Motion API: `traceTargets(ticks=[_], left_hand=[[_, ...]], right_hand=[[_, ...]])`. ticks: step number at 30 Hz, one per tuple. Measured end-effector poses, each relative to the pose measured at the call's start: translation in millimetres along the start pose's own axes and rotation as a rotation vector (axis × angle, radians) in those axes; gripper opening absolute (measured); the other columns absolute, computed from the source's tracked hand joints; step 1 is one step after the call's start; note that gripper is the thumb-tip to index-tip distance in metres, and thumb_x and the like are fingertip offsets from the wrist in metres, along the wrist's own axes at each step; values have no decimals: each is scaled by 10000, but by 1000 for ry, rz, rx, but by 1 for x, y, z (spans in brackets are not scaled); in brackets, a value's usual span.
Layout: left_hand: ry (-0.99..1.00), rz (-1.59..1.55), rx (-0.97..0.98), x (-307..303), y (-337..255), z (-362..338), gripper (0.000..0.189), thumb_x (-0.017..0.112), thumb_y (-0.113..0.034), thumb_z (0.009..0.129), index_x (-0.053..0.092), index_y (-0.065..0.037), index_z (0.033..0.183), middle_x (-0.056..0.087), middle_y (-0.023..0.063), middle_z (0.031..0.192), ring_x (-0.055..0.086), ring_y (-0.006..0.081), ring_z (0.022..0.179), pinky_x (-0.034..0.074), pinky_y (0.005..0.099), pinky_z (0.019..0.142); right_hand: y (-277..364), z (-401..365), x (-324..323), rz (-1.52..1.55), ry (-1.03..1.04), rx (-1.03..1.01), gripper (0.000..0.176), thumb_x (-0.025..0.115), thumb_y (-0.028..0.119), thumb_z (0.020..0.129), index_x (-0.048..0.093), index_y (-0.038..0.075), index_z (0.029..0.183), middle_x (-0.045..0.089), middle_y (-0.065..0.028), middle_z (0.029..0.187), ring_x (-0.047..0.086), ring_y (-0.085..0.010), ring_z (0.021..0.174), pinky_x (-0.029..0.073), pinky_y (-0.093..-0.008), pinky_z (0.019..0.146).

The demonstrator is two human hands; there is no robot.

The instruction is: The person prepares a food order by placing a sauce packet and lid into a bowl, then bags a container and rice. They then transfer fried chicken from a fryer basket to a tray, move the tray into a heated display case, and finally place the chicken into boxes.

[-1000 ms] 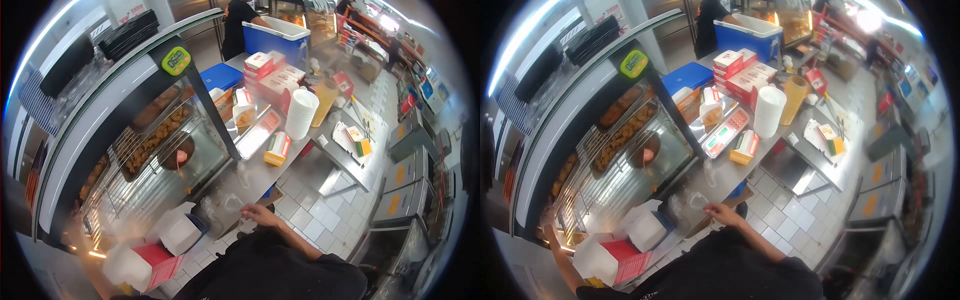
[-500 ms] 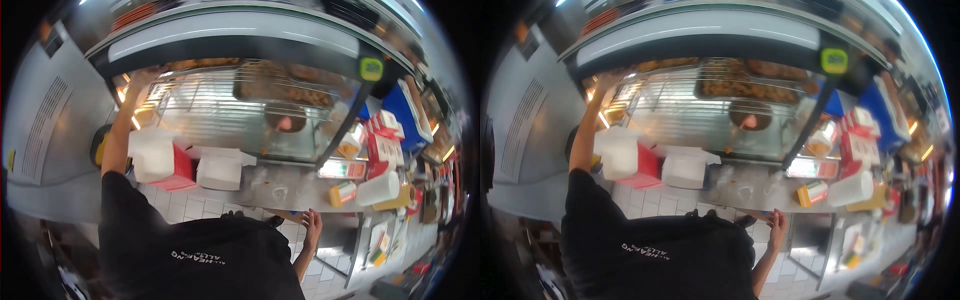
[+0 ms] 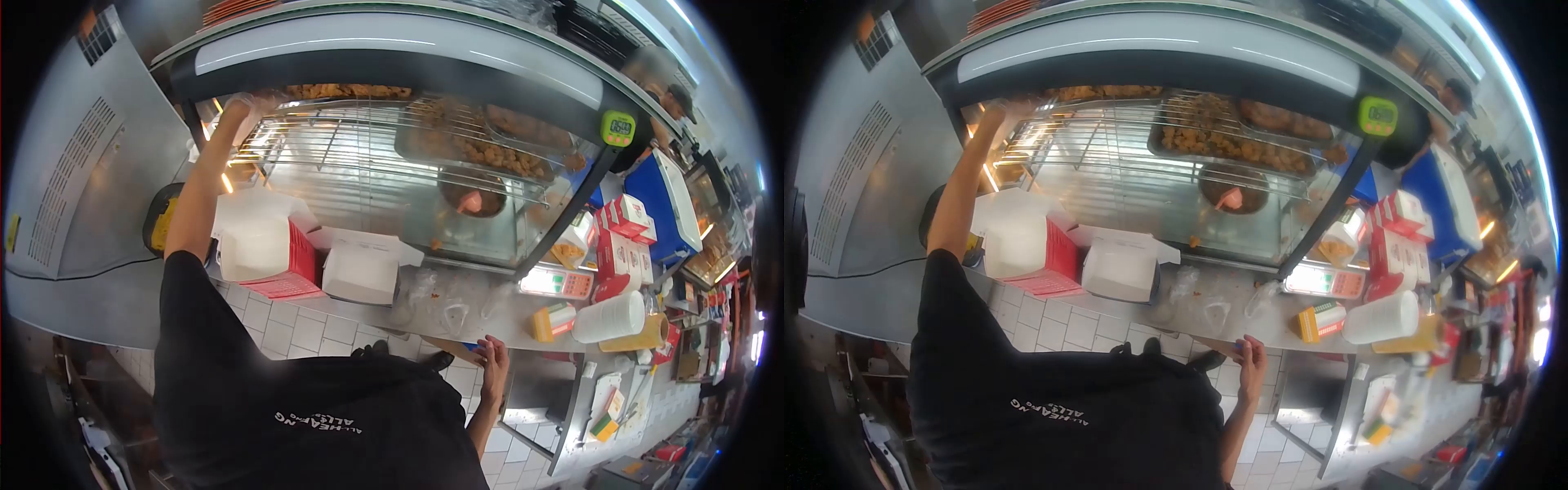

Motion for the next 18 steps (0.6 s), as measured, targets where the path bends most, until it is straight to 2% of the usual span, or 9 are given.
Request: traceTargets(ticks=[9, 11, 14, 15, 16, 18], left_hand=[[43, 27, 66, 10, -2, 7, 406, 488, -395, 966, 602, -126, 1248, 643, 161, 1214, 600, 315, 1130, 471, 395, 980], [-5, 72, 70, 9, 1, 2, 410, 483, -397, 970, 600, -120, 1248, 641, 161, 1223, 598, 316, 1137, 469, 397, 984], [-218, 289, 54, 7, 17, -11, 416, 481, -414, 981, 599, -104, 1232, 645, 139, 1214, 589, 281, 1160, 465, 347, 986], [-218, 297, 51, 12, 24, -15, 416, 481, -414, 981, 599, -104, 1232, 645, 139, 1214, 589, 281, 1160, 465, 347, 986], [-256, 275, 61, 13, 27, -23, 367, 515, -360, 973, 600, -105, 1222, 641, 156, 1174, 602, 309, 1093, 488, 384, 917], [-440, -206, 69, -38, -23, -62, 280, 561, -268, 954, 620, -111, 1179, 653, 179, 1066, 634, 359, 948, 517, 432, 822]], right_hand=[[-10, -17, 12, 50, -35, -24, 330, 557, 322, 1004, 608, 61, 1199, 685, -84, 1071, 672, -172, 889, 502, -284, 729], [-19, -21, 12, 64, -48, -10, 329, 557, 324, 1004, 609, 63, 1198, 685, -82, 1072, 672, -172, 892, 502, -282, 728], [-24, -24, 12, 70, -53, 3, 328, 558, 327, 1004, 610, 67, 1197, 685, -76, 1070, 672, -172, 899, 502, -279, 726], [-25, -24, 14, 66, -52, 7, 328, 560, 329, 1003, 610, 68, 1196, 685, -74, 1068, 672, -172, 903, 501, -279, 726], [-23, -24, 16, 71, -46, 8, 328, 560, 329, 1003, 610, 68, 1196, 685, -74, 1068, 672, -172, 903, 501, -279, 726], [-21, -23, 20, 50, -33, 24, 329, 560, 331, 1003, 611, 69, 1195, 685, -75, 1067, 671, -174, 907, 502, -282, 729]])
Point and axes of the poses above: each hand's wrist, its own z-axis towards the middle knuckle, its own x-axis out of the palm, y = z × x, the point moved 7 cm from there along z, towards the middle knuckle
